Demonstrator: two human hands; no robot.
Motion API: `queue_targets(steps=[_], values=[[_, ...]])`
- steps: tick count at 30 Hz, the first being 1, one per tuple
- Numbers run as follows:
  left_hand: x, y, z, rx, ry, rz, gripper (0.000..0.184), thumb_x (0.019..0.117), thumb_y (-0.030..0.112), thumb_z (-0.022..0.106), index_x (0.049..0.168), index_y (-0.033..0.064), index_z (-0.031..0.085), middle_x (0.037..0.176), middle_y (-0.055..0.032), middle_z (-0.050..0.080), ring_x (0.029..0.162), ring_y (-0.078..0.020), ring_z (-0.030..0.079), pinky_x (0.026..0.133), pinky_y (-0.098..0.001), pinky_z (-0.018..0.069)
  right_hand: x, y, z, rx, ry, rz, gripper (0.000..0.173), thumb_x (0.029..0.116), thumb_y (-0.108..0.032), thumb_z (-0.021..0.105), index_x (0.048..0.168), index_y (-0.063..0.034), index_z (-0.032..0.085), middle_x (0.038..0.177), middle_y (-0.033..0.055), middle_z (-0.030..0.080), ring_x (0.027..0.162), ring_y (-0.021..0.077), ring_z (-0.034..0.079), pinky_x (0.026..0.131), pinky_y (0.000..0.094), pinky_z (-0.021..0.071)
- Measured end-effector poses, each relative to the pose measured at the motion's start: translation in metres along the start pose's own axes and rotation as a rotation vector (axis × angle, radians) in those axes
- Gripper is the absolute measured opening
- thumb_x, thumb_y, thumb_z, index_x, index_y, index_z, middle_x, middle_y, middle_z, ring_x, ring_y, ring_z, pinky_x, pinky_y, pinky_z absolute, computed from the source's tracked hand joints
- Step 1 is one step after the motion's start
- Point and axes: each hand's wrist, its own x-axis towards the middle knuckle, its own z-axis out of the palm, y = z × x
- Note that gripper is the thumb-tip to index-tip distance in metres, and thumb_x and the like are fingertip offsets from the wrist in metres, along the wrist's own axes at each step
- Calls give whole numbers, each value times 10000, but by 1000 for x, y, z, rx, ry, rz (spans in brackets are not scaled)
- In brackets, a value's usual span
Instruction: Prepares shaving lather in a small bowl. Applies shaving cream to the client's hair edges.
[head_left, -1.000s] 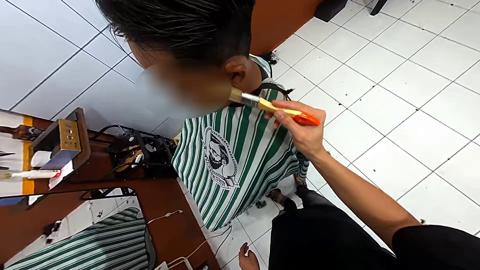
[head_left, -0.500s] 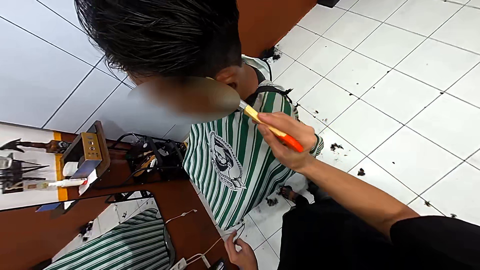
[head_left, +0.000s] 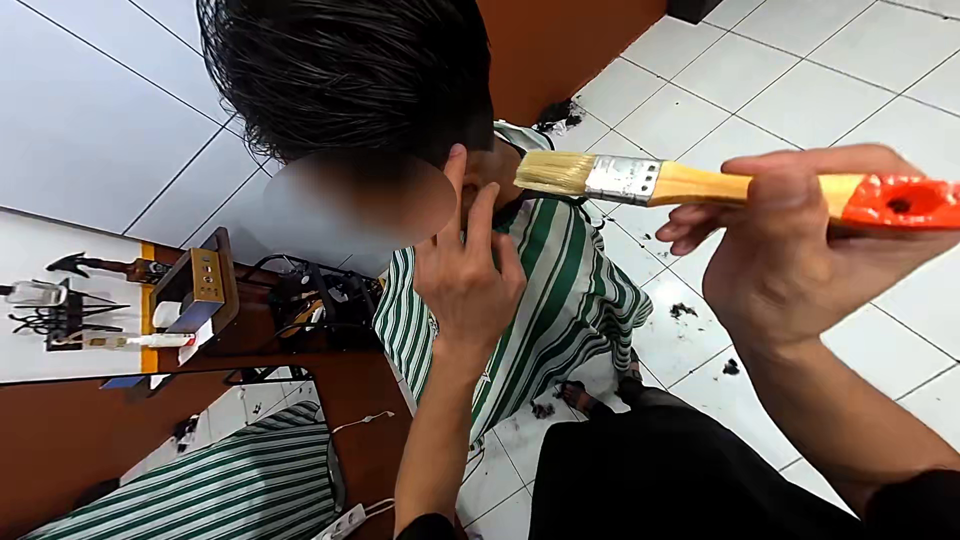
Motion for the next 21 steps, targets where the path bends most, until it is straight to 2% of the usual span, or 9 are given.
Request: queue_targets(steps=[3,7,12,15,18,21], values=[[-8,-4,9,77,-35,-28,353,937,105,548,1240,88,727,1528,-102,517,1048,-266,606,735,-366,486,16,11,9,63,-20,31,50,974,-50,680,1015,-68,657,860,13,779,691,155,762,569,295,661],[-35,-9,19,169,28,-31,314,933,117,582,1187,96,766,1445,-153,589,1018,-307,620,737,-380,493,21,27,36,152,-100,100,45,954,-14,688,992,-12,665,832,42,770,666,155,754,564,313,663],[-50,-17,30,212,26,-27,308,917,128,601,1169,113,777,1392,-172,624,1096,-344,616,831,-410,498,16,41,67,228,-187,123,106,914,23,728,989,76,675,830,99,759,682,149,747,589,304,657],[-51,-19,34,215,10,-16,314,915,108,596,1172,107,777,1480,-169,557,1119,-328,608,853,-392,489,20,49,64,204,-169,126,99,918,20,724,992,72,684,834,89,761,687,144,748,593,301,656],[-52,-19,36,223,-3,-13,312,918,100,590,1166,110,779,1556,-151,482,1148,-307,586,850,-370,476,32,59,45,156,-110,143,51,951,-9,691,996,11,680,826,40,770,680,139,756,593,300,662],[-54,-19,38,227,-4,-20,314,914,104,594,1167,123,780,1558,-168,473,1188,-328,575,886,-374,477,32,59,35,199,-74,176,22,968,-18,673,987,-22,661,809,43,768,662,165,756,577,322,664]])
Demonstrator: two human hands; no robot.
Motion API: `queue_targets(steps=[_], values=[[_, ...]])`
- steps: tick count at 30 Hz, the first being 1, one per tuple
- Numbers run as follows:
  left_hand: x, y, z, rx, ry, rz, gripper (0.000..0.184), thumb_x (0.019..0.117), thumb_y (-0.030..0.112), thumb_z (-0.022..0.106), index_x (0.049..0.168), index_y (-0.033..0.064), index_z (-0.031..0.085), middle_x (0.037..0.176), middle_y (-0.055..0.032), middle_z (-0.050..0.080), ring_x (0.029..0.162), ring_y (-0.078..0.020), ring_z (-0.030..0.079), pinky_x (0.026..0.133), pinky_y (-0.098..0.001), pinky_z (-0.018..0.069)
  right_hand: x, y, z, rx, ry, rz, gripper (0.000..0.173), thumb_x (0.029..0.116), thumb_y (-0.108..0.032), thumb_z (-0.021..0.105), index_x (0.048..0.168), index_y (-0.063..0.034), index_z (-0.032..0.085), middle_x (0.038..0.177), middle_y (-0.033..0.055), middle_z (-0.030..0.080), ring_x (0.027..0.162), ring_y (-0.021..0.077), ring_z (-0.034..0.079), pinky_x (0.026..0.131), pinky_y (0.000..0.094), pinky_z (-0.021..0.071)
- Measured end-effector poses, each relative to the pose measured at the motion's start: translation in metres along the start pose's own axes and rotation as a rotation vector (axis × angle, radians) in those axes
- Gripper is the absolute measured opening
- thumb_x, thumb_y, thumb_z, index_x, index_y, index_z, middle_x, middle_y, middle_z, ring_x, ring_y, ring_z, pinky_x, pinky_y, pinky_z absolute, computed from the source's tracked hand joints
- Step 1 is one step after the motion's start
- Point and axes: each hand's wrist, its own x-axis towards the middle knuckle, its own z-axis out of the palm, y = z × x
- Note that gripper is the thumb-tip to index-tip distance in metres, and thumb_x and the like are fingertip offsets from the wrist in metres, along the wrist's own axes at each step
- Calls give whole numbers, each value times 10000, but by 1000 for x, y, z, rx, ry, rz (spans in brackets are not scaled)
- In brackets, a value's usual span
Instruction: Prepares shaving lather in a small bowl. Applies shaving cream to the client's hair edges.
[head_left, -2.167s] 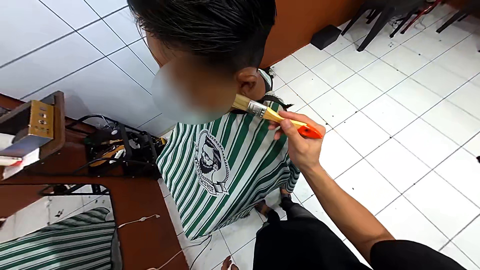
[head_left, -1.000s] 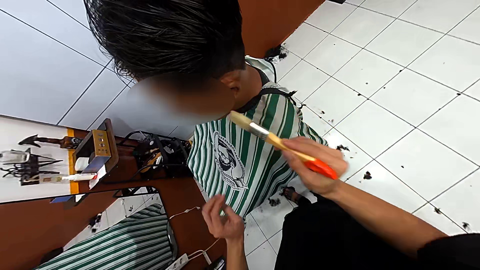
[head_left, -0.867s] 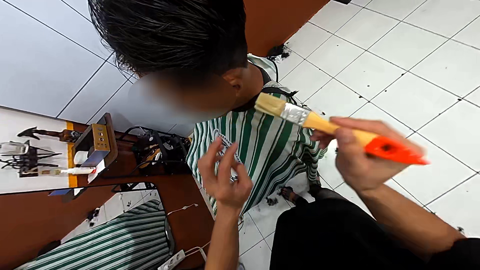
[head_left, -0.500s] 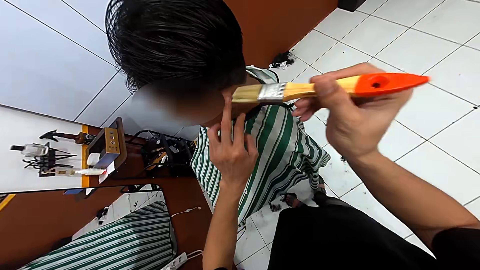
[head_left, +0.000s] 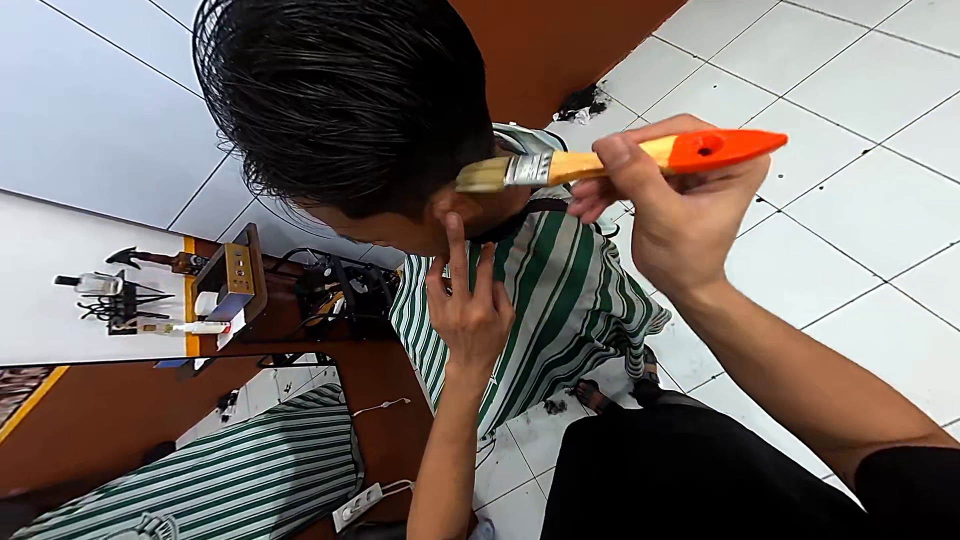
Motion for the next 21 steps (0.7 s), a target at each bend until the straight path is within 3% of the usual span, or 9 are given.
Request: queue_targets(steps=[4,6,8,11,15,21], values=[[-2,0,4,-3,27,5,318,902,118,603,1169,120,776,1455,-239,545,1130,-356,590,866,-399,481,-12,-1,20,133,-58,78,42,951,16,680,989,29,673,831,74,767,677,164,756,585,318,664],[-2,1,4,-6,15,0,319,901,102,602,1169,110,775,1524,-216,490,1167,-340,577,905,-391,469,-8,11,15,111,-27,110,46,959,-1,677,994,29,681,826,72,770,681,163,758,595,316,663],[-2,2,3,9,10,-5,303,908,99,608,1158,117,779,1544,-198,471,1150,-324,578,879,-376,476,-4,23,-3,93,46,164,42,986,-34,652,986,0,675,802,71,773,668,176,761,591,325,662],[-2,4,3,24,22,-12,291,911,92,617,1146,125,785,1537,-204,481,1185,-334,571,914,-382,470,-5,23,-18,150,86,231,78,1014,-57,616,977,-7,665,788,87,766,656,189,757,589,330,657],[-3,5,4,26,53,0,261,905,71,608,1094,99,786,1517,-240,484,1163,-330,575,905,-352,479,-8,22,-2,296,44,314,54,988,-29,647,980,14,679,790,101,767,663,186,758,589,323,654],[-1,12,4,38,72,-29,251,905,47,606,1068,94,792,1473,-261,520,1152,-334,584,933,-351,468,-8,35,-29,246,94,409,78,1010,-59,626,991,2,672,793,92,767,668,177,758,609,312,655]])
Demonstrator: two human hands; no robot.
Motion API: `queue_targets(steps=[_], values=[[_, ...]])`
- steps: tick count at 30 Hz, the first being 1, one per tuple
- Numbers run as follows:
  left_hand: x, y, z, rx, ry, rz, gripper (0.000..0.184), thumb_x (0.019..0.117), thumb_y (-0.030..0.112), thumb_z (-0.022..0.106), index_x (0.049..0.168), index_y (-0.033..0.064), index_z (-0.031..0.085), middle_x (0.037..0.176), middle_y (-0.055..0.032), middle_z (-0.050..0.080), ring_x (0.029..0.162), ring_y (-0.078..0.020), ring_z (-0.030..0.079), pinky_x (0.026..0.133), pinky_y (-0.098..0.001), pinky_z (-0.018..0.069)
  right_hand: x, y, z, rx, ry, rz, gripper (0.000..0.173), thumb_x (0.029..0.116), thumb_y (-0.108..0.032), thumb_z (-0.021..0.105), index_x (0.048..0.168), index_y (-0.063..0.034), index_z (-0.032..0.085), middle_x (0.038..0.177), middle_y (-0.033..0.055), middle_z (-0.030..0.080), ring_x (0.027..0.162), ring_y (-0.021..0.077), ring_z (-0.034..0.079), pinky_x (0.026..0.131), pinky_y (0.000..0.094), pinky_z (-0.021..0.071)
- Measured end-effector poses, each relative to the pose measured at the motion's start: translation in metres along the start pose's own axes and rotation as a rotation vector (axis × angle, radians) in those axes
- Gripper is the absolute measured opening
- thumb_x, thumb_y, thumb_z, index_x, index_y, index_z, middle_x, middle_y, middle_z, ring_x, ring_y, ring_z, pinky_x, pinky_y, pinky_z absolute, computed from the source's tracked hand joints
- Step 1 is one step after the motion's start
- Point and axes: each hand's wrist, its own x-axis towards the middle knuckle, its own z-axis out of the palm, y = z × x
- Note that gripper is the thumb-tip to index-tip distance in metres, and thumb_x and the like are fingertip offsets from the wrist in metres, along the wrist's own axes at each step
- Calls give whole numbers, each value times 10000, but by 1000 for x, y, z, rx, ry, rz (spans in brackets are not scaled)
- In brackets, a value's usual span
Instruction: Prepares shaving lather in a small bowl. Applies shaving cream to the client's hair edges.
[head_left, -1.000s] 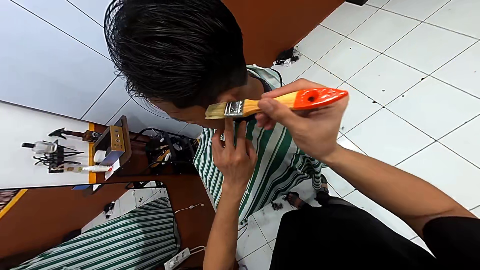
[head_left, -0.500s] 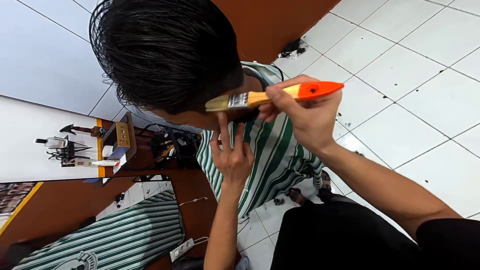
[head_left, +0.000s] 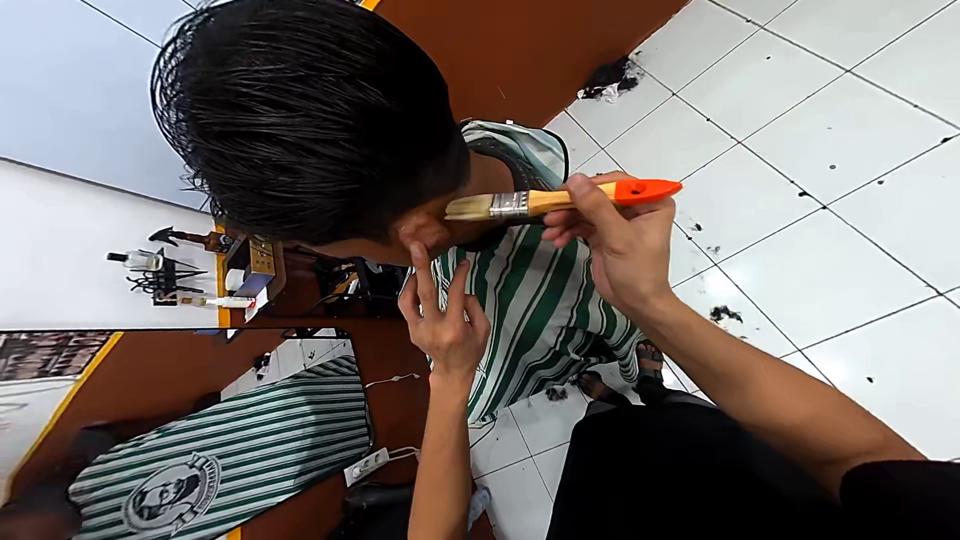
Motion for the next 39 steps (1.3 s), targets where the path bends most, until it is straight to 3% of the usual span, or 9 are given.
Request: queue_targets(steps=[4,9,13,17,21,25,30,35,39], values=[[1,4,1,-8,36,-5,236,910,35,582,1021,79,786,1470,-282,511,1151,-329,586,952,-351,463,6,-3,16,76,-82,-1,58,995,-25,634,996,16,675,801,102,769,679,179,761,607,313,655],[2,3,2,-36,51,-12,230,910,20,570,970,80,784,1388,-284,559,1108,-298,587,959,-334,460,18,12,-25,-38,32,44,91,1018,-76,609,983,-22,674,783,66,765,657,152,748,597,291,642],[3,9,2,-35,70,-58,222,930,27,550,932,80,766,1349,-270,572,1073,-269,595,944,-320,472,24,11,-21,64,-78,75,86,1010,-45,607,1003,2,679,798,92,767,673,165,754,601,299,647],[11,24,-6,42,44,-137,229,970,80,519,948,82,747,1305,-245,592,1074,-251,590,939,-325,458,47,23,-46,-24,-94,169,80,1020,-89,612,1015,-42,676,809,50,762,666,135,741,606,281,638],[21,53,-2,181,49,-271,236,973,60,503,928,55,734,1341,-254,588,1116,-256,602,957,-319,475,74,19,-53,13,-314,225,86,991,-32,637,1059,-12,685,842,46,769,686,132,749,618,282,650],[36,81,8,381,76,-394,229,947,13,513,891,6,735,1290,-317,607,1069,-311,636,940,-357,497,122,11,-77,-58,-462,142,113,973,-15,652,1076,17,685,904,23,757,741,111,744,679,284,659],[47,124,25,488,126,-544,216,965,25,523,902,-8,727,1296,-315,601,1073,-293,644,940,-349,515,190,-5,-124,-104,-576,128,113,996,-104,659,1088,-85,722,922,-21,773,739,105,749,667,282,664],[70,203,93,344,164,-806,161,1005,150,530,1020,139,690,1316,-3,614,1075,-54,643,918,-235,556,310,36,-125,-36,-615,40,121,1031,-191,615,1114,-161,698,952,-26,774,756,130,750,656,291,651],[95,231,204,56,173,-913,150,998,128,558,969,101,703,1199,-57,691,957,-85,677,838,-213,575,418,96,-103,-40,-663,-3,149,1062,-165,534,1145,-64,605,997,-3,756,805,160,756,648,295,646]])
